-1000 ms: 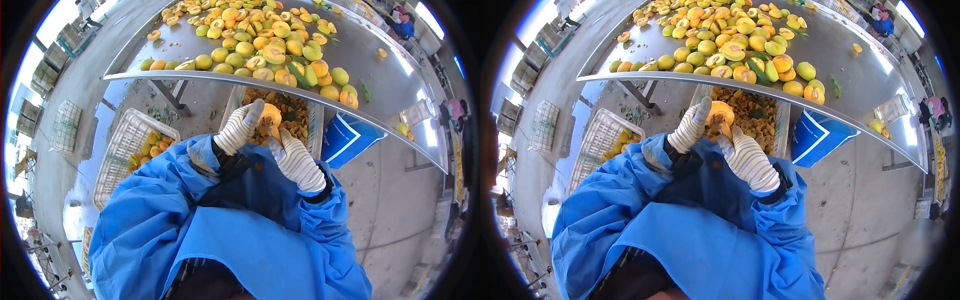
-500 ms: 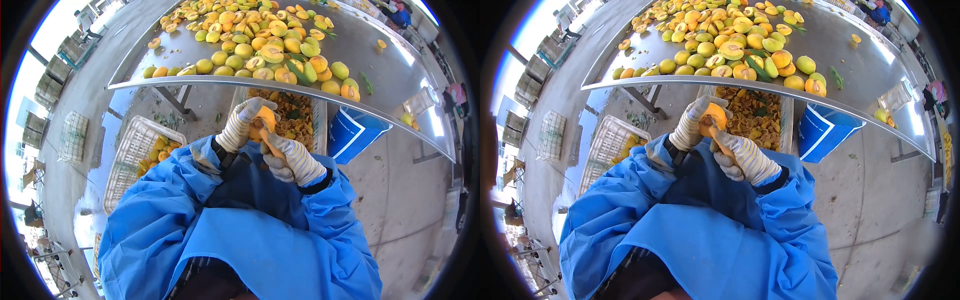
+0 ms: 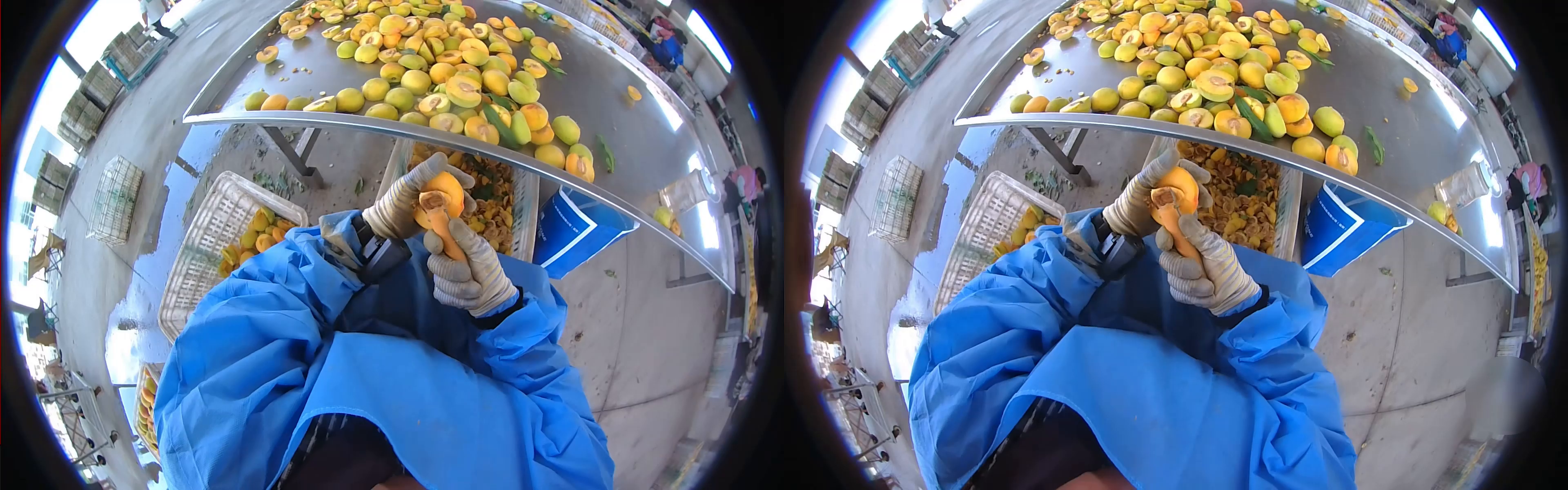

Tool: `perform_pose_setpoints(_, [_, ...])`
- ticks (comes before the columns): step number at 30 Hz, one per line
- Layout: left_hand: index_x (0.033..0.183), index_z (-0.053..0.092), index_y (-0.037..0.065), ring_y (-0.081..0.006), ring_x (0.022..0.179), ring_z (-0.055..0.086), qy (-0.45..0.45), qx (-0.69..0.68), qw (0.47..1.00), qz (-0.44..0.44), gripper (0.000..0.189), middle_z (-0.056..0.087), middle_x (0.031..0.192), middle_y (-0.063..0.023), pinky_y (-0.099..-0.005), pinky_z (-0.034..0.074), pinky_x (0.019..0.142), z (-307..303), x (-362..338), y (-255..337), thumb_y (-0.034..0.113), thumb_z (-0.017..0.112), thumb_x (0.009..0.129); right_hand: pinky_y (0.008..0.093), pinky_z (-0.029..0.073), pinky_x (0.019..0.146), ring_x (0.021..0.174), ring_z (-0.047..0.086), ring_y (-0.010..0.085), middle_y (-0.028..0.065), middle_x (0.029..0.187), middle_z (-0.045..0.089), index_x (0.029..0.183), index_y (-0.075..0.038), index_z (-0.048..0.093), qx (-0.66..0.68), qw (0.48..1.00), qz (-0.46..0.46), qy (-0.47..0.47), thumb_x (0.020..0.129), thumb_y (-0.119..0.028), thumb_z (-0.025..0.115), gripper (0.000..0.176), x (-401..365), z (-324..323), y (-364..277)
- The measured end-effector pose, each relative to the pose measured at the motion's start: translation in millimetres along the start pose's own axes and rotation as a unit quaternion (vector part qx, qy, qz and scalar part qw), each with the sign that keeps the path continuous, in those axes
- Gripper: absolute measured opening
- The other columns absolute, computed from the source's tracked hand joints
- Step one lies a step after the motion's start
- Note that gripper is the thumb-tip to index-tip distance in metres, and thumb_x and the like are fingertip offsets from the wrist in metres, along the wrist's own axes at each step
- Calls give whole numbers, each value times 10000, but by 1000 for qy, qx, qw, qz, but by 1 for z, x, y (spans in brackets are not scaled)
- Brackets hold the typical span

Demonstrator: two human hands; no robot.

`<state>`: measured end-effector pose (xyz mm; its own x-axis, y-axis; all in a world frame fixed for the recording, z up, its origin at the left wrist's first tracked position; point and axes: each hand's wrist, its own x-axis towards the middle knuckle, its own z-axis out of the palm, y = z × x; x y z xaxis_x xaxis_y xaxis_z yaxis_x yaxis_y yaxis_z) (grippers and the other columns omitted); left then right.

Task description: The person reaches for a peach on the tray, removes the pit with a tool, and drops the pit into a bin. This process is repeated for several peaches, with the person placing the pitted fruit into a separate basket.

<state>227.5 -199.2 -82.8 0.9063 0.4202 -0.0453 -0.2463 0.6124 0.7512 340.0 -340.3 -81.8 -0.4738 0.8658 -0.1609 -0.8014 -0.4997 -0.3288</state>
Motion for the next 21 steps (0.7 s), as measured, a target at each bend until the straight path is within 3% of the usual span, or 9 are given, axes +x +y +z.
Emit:
perform_pose_setpoints(2, [1104,611,-3,-238,911,649,61,-46,996,39,658,660,983,-128,-340,533,831,5,3,-7,603,633,847,220,290,296,331,363,74,-22,546,432,987,-95,553,26,998,-27,-42,977,-485,505,393,1,3,2])
perform_pose_setpoints(7, [1091,636,21,-182,921,652,136,24,985,106,583,658,990,-75,-307,540,830,-9,-2,4,560,640,870,208,329,331,379,408,67,-15,576,444,1054,-67,549,-247,940,-176,158,958,-509,529,453,-26,17,-30])
perform_pose_setpoints(9, [1095,633,22,-116,865,614,150,133,973,114,461,647,928,-34,-264,509,798,-12,-15,15,436,676,895,312,405,381,400,481,212,74,599,513,1064,-41,554,-456,808,-164,334,959,-496,533,467,-34,15,-45])
perform_pose_setpoints(12, [1072,645,20,-71,855,530,203,354,908,96,282,616,889,-13,-229,454,799,-28,-55,39,246,688,909,449,468,550,616,596,393,210,726,620,1114,-45,577,-790,407,-235,394,959,-427,539,414,-47,-29,-54])
perform_pose_setpoints(13, [1062,643,21,-76,826,547,228,470,849,79,282,628,876,-22,-236,469,761,-29,-76,56,250,687,903,451,470,585,680,627,386,219,761,643,1169,-58,584,-824,324,-196,421,956,-395,546,399,-54,-27,-53])
perform_pose_setpoints(15, [1082,651,79,-199,765,642,266,676,686,-51,288,676,865,-89,-328,509,705,-56,-121,79,269,680,867,508,472,699,829,591,472,274,866,630,1172,-60,597,-826,355,-127,420,933,-316,559,353,-64,-3,-47])
perform_pose_setpoints(17, [1212,625,118,-369,941,655,262,782,527,-204,445,688,999,-182,-418,515,839,-80,-159,95,351,686,837,498,477,688,813,594,470,270,849,633,1155,-53,613,-836,339,-102,420,925,-296,559,338,-66,-6,-46])
perform_pose_setpoints(19, [1258,608,139,-368,999,644,315,837,439,-84,468,676,1055,-187,-427,505,885,-99,-178,98,351,682,847,493,479,682,803,597,468,269,841,634,1137,-44,625,-842,338,-115,405,921,-292,561,335,-59,-13,-46])
perform_pose_setpoints(21, [1257,607,138,-368,1014,637,315,814,487,18,456,663,1098,-186,-426,505,888,-118,-159,116,351,672,859,493,481,681,798,601,466,274,843,634,1117,-33,631,-845,349,-165,371,920,-304,563,342,-48,-26,-43])
